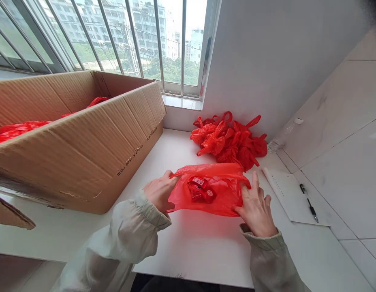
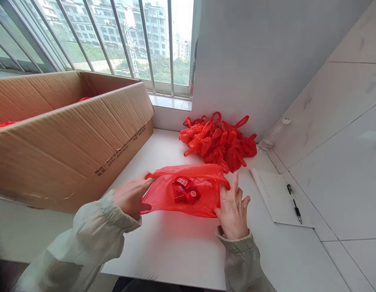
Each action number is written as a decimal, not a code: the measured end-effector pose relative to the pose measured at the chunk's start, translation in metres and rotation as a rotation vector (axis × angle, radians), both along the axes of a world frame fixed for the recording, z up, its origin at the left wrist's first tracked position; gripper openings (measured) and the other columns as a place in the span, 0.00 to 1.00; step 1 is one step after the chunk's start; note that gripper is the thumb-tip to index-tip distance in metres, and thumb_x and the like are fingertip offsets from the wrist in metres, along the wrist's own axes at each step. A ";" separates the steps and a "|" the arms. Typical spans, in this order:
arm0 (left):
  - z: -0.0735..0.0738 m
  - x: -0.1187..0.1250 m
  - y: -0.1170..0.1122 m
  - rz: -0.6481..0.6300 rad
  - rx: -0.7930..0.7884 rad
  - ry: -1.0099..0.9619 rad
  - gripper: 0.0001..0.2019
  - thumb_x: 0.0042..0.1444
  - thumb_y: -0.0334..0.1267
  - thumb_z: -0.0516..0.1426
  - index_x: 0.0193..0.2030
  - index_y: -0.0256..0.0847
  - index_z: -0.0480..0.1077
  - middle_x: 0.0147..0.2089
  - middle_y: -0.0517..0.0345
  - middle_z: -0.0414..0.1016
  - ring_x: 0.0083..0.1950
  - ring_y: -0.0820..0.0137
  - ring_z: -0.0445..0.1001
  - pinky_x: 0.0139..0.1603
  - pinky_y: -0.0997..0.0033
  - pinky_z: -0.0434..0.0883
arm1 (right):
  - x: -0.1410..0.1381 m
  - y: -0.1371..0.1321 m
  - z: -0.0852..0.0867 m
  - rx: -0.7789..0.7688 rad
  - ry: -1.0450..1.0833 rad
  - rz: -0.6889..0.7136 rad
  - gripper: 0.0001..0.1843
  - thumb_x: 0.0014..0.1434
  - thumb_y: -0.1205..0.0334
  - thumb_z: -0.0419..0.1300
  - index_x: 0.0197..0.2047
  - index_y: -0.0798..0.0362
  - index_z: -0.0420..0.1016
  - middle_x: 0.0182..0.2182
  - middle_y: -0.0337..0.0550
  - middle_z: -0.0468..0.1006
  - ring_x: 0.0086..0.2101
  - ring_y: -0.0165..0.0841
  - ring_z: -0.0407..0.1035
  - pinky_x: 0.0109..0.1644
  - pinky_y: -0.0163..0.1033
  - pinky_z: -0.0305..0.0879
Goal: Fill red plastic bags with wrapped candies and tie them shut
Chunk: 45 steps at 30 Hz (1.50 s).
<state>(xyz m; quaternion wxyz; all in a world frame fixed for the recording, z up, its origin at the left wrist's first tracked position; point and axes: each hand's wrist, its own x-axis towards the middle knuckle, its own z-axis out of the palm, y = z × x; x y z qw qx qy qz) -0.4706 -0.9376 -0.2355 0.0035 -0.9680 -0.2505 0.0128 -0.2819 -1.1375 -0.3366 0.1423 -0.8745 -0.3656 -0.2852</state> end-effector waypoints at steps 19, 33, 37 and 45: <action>0.014 0.045 0.021 -0.113 -0.022 0.041 0.37 0.49 0.33 0.66 0.67 0.40 0.62 0.65 0.36 0.63 0.56 0.45 0.73 0.54 0.52 0.73 | -0.044 0.104 -0.012 -0.008 0.348 0.234 0.15 0.56 0.55 0.67 0.43 0.56 0.78 0.46 0.58 0.78 0.47 0.52 0.67 0.46 0.52 0.65; 0.024 0.039 0.026 -0.035 -0.062 0.077 0.29 0.49 0.30 0.64 0.59 0.39 0.67 0.63 0.39 0.64 0.49 0.48 0.76 0.45 0.55 0.74 | -0.006 0.053 0.011 0.455 0.709 0.172 0.14 0.58 0.49 0.57 0.40 0.48 0.77 0.35 0.43 0.82 0.36 0.42 0.74 0.43 0.45 0.64; 0.026 0.039 0.019 -0.064 -0.058 0.110 0.29 0.49 0.30 0.64 0.59 0.38 0.66 0.63 0.39 0.63 0.48 0.50 0.76 0.45 0.56 0.73 | -0.003 0.051 0.016 0.462 0.649 0.087 0.16 0.58 0.49 0.56 0.41 0.49 0.77 0.34 0.45 0.82 0.36 0.43 0.74 0.45 0.47 0.63; 0.021 0.036 0.018 -0.144 -0.063 -0.009 0.33 0.53 0.34 0.61 0.66 0.42 0.59 0.65 0.40 0.62 0.51 0.51 0.75 0.47 0.56 0.73 | 0.002 0.073 -0.007 0.519 0.964 0.474 0.16 0.60 0.51 0.55 0.44 0.53 0.74 0.41 0.48 0.81 0.41 0.40 0.75 0.46 0.46 0.69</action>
